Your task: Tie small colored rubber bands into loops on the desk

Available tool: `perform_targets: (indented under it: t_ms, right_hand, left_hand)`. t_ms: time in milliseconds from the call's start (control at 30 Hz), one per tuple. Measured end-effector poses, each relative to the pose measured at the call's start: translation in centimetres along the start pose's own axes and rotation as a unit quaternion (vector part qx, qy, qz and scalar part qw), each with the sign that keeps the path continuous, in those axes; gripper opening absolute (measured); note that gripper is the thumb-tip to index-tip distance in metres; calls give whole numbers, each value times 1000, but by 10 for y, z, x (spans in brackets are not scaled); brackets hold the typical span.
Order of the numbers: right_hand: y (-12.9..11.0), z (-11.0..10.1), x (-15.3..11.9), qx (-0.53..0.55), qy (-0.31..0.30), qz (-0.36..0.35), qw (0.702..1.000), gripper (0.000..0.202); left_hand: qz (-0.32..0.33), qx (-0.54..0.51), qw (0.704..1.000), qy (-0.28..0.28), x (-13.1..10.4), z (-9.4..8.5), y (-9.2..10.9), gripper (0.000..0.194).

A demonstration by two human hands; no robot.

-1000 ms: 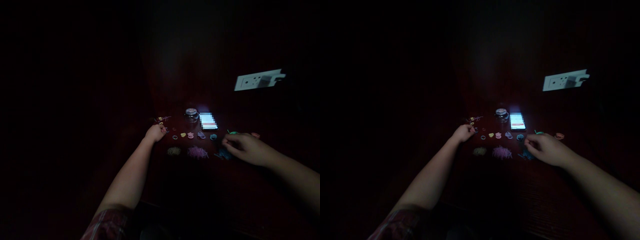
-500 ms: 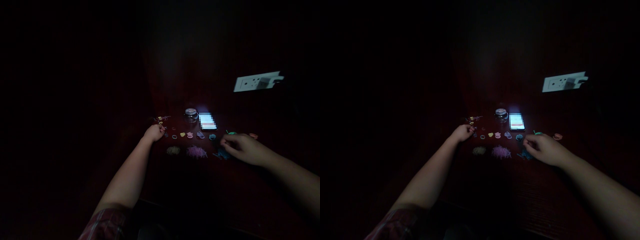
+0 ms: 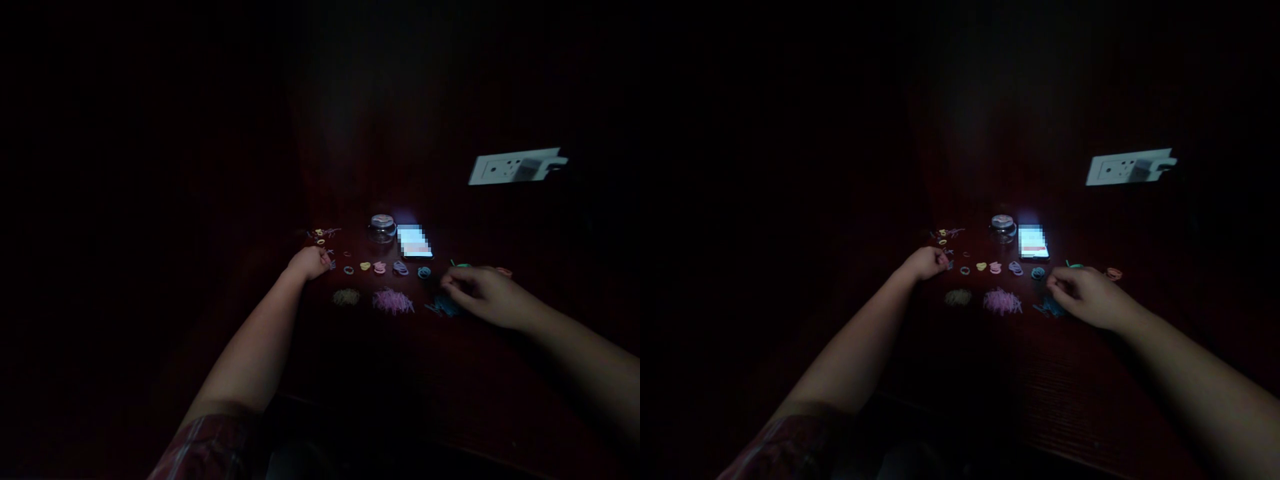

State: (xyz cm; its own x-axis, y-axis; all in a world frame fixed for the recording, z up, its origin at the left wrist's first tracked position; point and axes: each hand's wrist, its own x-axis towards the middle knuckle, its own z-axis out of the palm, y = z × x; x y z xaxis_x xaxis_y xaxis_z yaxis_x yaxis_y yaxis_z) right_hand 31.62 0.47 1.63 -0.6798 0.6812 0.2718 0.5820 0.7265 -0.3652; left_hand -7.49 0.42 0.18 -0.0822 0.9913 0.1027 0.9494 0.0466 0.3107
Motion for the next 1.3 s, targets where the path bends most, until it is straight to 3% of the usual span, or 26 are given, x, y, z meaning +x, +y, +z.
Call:
perform_targets:
  t_ms: [500, 767, 1300]
  right_hand:
    - [-1, 6, 1, 25, 28, -48, 998, 18]
    - [-3, 5, -1, 24, 13, -42, 999, 21]
    - [2, 9, 0, 44, 16, -34, 998, 23]
  left_hand:
    - [-14, 41, 999, 19, 1, -5, 5, 21]
    - [-14, 18, 999, 38, -1, -5, 6, 15]
    - [14, -55, 990, 129, -3, -5, 15, 14]
